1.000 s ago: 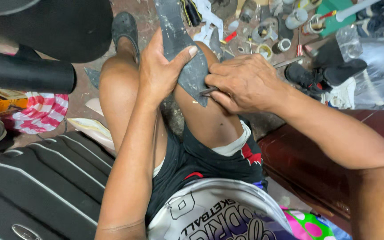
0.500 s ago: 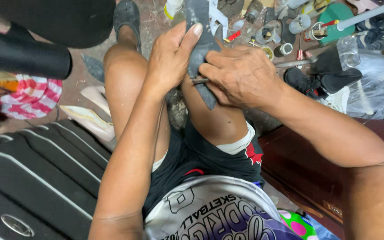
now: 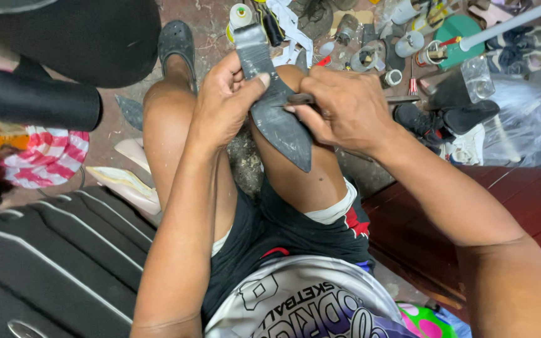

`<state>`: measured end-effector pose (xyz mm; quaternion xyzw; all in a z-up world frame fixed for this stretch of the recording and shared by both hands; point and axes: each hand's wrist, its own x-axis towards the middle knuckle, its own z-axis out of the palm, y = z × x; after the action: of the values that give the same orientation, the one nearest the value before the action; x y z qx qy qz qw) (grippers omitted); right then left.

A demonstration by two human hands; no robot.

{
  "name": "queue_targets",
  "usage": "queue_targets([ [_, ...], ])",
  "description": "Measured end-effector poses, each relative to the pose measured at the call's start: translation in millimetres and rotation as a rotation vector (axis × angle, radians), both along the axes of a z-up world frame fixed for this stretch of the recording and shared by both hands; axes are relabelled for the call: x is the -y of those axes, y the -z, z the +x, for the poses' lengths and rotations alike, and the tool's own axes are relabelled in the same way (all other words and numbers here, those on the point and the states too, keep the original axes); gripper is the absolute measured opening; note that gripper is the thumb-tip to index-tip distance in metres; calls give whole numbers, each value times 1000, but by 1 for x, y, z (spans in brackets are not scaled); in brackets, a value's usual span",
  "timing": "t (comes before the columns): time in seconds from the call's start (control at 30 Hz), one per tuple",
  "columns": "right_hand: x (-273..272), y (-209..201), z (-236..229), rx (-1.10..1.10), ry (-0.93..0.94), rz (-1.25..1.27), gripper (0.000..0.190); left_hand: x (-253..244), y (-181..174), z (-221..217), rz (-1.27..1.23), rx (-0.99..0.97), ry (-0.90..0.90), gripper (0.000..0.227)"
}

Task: The person sits on the floor and uses a pair of scissors to trim the edges of a black shoe sole held on their lap. They repeatedly adjust the sole and cut small sections of the material, occasionally dropping and picking up the sole to continue trimming.

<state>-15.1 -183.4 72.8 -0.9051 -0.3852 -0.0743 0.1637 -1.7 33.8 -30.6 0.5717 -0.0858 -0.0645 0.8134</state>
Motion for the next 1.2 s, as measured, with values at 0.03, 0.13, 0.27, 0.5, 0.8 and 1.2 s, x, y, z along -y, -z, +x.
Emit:
queue_targets([
  [0.03,0,2,0,7,-9,3,24,0,-2,0,33,-36,-24,16],
  [0.13,-2,1,3,-5,-3,-52,25,3,-7,3,105,-92,-87,18],
  [0.27,-5,-5,10,67,-25,-61,24,7,-12,4,234,-53,-102,25],
  [0.5,-7,-7,10,32,-165,-110,21,11,-10,0,423,8,-223,34],
  [0.8,2,-18,-1,-5,-172,-155,23,18,-19,-3,390,-20,-226,35],
  [1.2,-9,-14,8,65,-181,-202,23,26,-14,6,438,118,-232,32],
])
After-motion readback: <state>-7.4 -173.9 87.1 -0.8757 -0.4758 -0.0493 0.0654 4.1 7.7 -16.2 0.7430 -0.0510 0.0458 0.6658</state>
